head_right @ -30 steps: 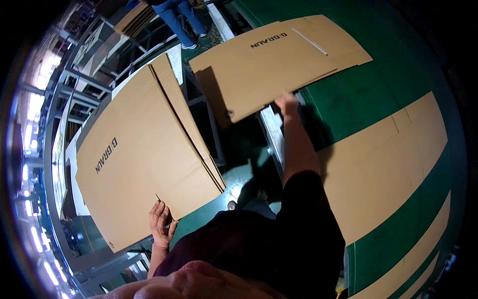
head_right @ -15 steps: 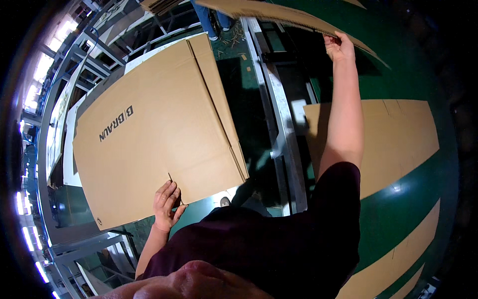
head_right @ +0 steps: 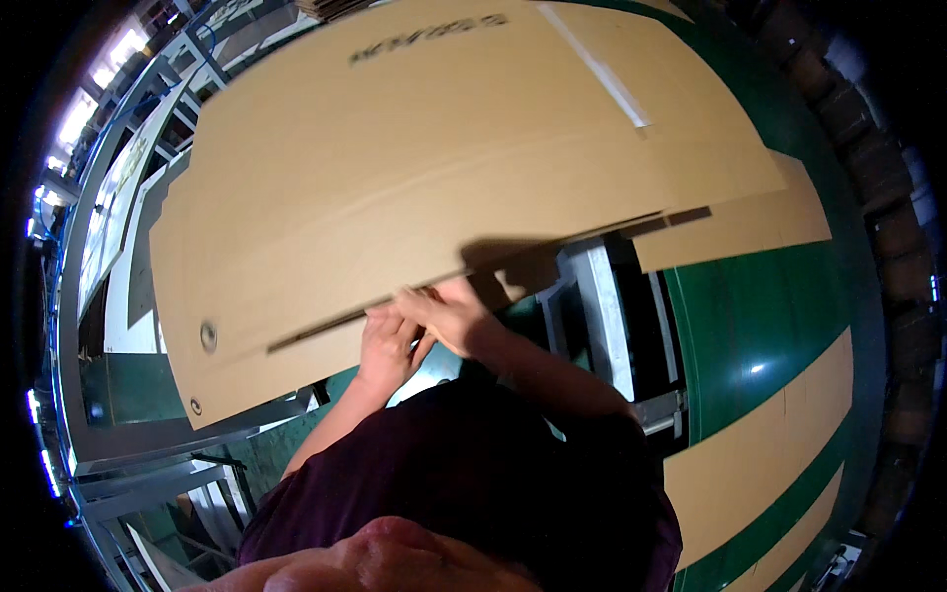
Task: The person assembles flat cardboard boxes by folding the flaps and securing them with white plastic strapping. They repeatedly pick up flat sheets, fold the sides, and fasten the strapping to form the box structure.
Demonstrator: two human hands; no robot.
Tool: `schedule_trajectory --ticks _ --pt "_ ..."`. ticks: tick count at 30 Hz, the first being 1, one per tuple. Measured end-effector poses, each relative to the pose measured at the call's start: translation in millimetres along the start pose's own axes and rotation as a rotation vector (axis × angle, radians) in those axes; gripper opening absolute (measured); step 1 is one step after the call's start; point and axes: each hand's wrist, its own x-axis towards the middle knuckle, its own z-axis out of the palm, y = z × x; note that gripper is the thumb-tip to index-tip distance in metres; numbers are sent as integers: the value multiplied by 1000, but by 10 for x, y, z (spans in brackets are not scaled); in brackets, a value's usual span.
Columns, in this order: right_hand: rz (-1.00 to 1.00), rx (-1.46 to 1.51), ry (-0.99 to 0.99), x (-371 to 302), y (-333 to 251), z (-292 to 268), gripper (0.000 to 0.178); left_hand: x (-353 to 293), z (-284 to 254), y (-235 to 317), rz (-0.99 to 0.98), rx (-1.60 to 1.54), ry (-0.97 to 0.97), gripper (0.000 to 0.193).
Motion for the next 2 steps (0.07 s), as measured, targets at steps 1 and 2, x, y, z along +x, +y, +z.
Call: schedule_trajectory --ticks 1,2 --pt "9 249 14 -22 75 55 77 -40 29 -12 -198 -31 -280 43" --pt "19 248 10 -33 138 148 77 -149 5 -51 -207 -37 -277 43"
